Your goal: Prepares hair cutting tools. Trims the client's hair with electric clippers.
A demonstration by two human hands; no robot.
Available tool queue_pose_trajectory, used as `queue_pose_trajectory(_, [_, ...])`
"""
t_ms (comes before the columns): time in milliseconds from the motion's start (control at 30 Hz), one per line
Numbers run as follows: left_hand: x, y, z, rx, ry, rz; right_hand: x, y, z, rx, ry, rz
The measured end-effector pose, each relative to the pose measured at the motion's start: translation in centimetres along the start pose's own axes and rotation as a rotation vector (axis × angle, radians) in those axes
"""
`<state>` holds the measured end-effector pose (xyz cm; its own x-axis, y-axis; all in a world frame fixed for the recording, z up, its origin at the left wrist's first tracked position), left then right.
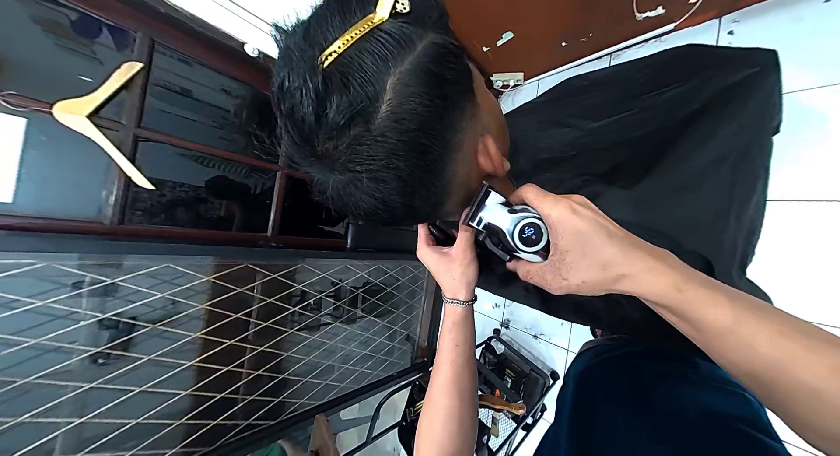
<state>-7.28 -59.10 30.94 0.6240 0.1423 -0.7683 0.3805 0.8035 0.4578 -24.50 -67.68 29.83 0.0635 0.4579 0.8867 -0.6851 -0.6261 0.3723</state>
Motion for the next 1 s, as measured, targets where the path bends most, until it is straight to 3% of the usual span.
queue_pose_trajectory(133, [-0.1, 0.0, -0.1, -0.005, 0.006, -0.007, -0.4, -0.2, -0.1, -0.041, -0.018, -0.021])
queue_pose_trajectory(433, [-0.2, 0.0, -0.2, 0.001, -0.016, -0.014, -0.1, 0.3, 1.1, 0.094, 0.002, 0.052])
queue_pose_trajectory(1000, [-0.2, -0.2, -0.3, 0.027, -0.035, -0.025, 0.2, 0.9, 1.7, 0.088, 0.018, 0.113])
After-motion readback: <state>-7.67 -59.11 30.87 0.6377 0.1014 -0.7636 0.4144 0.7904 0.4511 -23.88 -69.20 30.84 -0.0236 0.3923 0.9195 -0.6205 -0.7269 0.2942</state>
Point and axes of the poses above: each hand's wrist, its own z-axis towards the middle knuckle, its own y-axis out of the back of the hand, x = y × z, the point moved 9 cm from there along z, towards the middle knuckle, and after that the axes turned 1 degree about -z, right-handed, at the moved point
